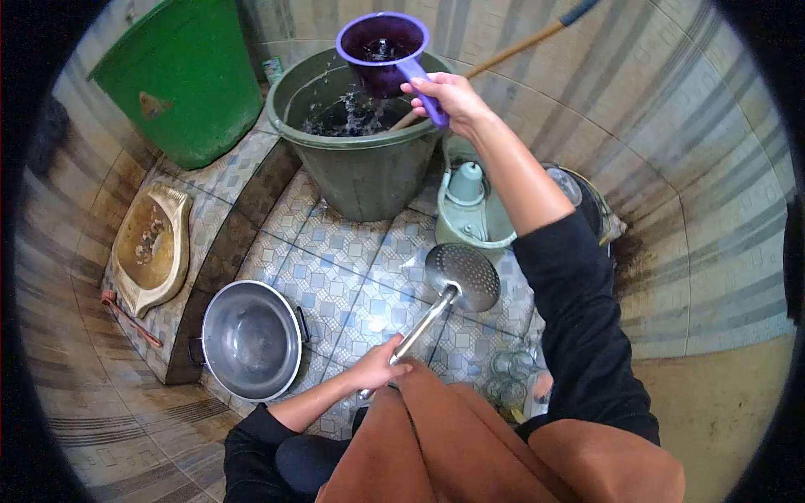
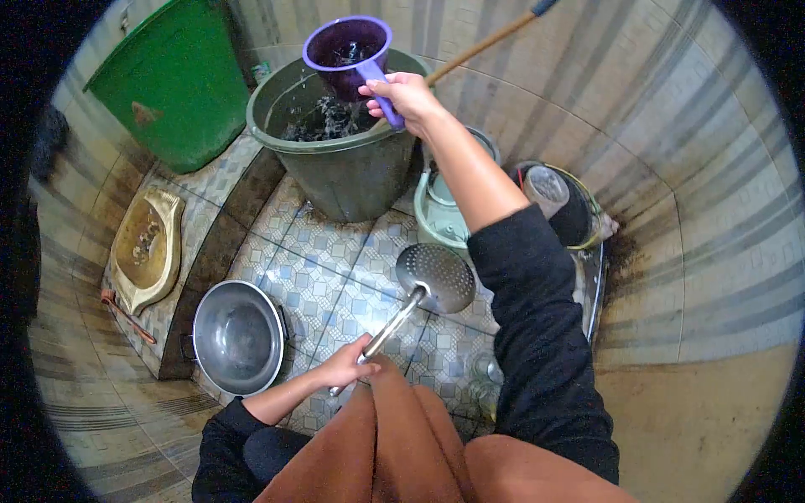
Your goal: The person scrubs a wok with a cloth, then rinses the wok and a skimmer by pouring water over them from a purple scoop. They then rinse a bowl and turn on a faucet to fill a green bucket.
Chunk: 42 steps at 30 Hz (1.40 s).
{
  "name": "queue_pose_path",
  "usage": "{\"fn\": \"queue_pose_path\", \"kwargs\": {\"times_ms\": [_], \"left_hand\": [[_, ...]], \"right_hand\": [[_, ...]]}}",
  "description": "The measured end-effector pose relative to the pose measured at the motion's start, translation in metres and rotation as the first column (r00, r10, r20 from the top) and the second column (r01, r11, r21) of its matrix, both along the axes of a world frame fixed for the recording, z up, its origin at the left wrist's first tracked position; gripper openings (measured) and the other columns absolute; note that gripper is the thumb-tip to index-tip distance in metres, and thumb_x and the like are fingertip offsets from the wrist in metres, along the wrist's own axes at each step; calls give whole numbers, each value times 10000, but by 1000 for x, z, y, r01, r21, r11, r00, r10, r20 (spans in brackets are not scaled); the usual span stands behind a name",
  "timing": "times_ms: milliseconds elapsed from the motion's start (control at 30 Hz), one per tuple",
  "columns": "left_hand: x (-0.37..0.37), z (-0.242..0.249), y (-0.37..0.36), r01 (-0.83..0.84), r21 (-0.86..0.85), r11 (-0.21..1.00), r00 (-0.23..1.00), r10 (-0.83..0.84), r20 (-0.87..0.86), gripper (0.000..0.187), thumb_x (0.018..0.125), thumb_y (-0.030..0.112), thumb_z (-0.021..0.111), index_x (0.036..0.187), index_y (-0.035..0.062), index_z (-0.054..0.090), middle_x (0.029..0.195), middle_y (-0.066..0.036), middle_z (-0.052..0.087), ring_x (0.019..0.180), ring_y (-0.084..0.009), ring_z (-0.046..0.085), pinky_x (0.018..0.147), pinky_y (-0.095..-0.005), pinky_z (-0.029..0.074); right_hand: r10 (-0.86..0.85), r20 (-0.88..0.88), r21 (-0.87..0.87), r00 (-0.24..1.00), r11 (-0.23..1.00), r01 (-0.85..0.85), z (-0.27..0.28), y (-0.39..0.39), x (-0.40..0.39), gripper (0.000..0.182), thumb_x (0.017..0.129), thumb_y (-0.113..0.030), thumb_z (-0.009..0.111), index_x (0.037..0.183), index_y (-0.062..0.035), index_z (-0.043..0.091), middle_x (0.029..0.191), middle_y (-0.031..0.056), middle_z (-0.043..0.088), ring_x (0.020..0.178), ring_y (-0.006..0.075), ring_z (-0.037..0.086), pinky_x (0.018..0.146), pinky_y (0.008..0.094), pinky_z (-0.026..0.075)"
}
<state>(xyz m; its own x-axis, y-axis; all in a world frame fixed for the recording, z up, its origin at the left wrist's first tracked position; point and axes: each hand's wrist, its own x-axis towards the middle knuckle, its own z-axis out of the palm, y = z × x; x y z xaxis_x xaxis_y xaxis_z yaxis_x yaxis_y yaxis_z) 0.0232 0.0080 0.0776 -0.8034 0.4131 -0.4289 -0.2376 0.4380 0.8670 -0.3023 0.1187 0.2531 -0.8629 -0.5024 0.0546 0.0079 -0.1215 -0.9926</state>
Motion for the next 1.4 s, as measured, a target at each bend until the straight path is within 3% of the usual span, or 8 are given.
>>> {"fn": "queue_pose_path", "kwargs": {"times_ms": [33, 200, 367, 533, 933, 1033, 1133, 1400], "left_hand": [[2, 0, 2, 16, -12, 1000, 1000, -16, -1, 353, 718, 231, 587, 948, 40, 399, 781, -120, 528, 727, -229, 523, 649, -335, 394], [2, 12, 22, 131, -231, 964, 975, -168, -148, 350, 713, 224, 567, 955, 59, 374, 760, -191, 532, 744, -364, 520, 634, -409, 386], [-8, 21, 64, 275, -374, 886, 915, -360, -182, 347, 712, 217, 573, 934, 74, 348, 743, -176, 530, 720, -362, 518, 606, -405, 390], [-19, 8, 121, 235, -389, 891, 930, -322, -176, 370, 705, 219, 580, 951, 70, 348, 794, -184, 534, 776, -360, 521, 657, -394, 397], [-40, -5, 161, 110, -348, 931, 926, -223, -304, 416, 683, 248, 614, 944, 49, 358, 759, -167, 522, 731, -329, 527, 655, -391, 401], [-55, 14, 177, 72, -145, 987, 994, -84, -76, 365, 657, 204, 648, 882, 38, 413, 669, -59, 458, 549, -127, 444, 455, -275, 383], [-81, 26, 195, 85, -80, 993, 994, -79, 70, 337, 662, 212, 642, 887, 53, 448, 695, -20, 453, 571, -118, 444, 453, -259, 386], [-129, 28, 218, 134, -24, 991, 989, -132, 72, 389, 599, 174, 660, 912, 2, 505, 743, -67, 550, 571, -152, 505, 450, -282, 404]], "right_hand": [[42, 4, -67, 999, 997, -42, 6, 20, 13, 274, 781, -115, 541, 1011, 15, 463, 927, 52, 560, 717, 92, 530, 668, 207, 468], [68, -42, -216, 997, 973, -76, -19, 113, 69, 400, 682, 5, 609, 1051, -8, 455, 895, 28, 560, 779, 91, 534, 759, 234, 433], [-93, 115, -137, 989, 985, 108, -91, 175, 116, 357, 610, 83, 594, 942, -27, 518, 789, 16, 557, 719, 98, 537, 679, 224, 443], [-311, 80, -109, 947, 942, 318, -143, 216, 140, 287, 612, 115, 561, 866, -13, 521, 744, 20, 547, 672, 101, 534, 604, 216, 443], [-467, -287, 124, 836, 847, 516, -166, 259, 136, 174, 603, -9, 625, 762, -22, 557, 736, 51, 593, 653, 106, 545, 642, 264, 436], [-422, -192, 48, 886, 898, 438, -153, 251, 148, 210, 596, 35, 610, 788, -25, 548, 735, 39, 584, 675, 98, 544, 649, 250, 441], [-362, -81, -38, 929, 932, 360, -135, 243, 164, 254, 591, 77, 595, 817, -21, 537, 746, 21, 571, 684, 92, 542, 654, 233, 443], [-281, -124, -33, 952, 960, 279, -115, 223, 191, 267, 611, 71, 603, 848, -23, 525, 750, 14, 568, 701, 86, 540, 647, 230, 442]]}}
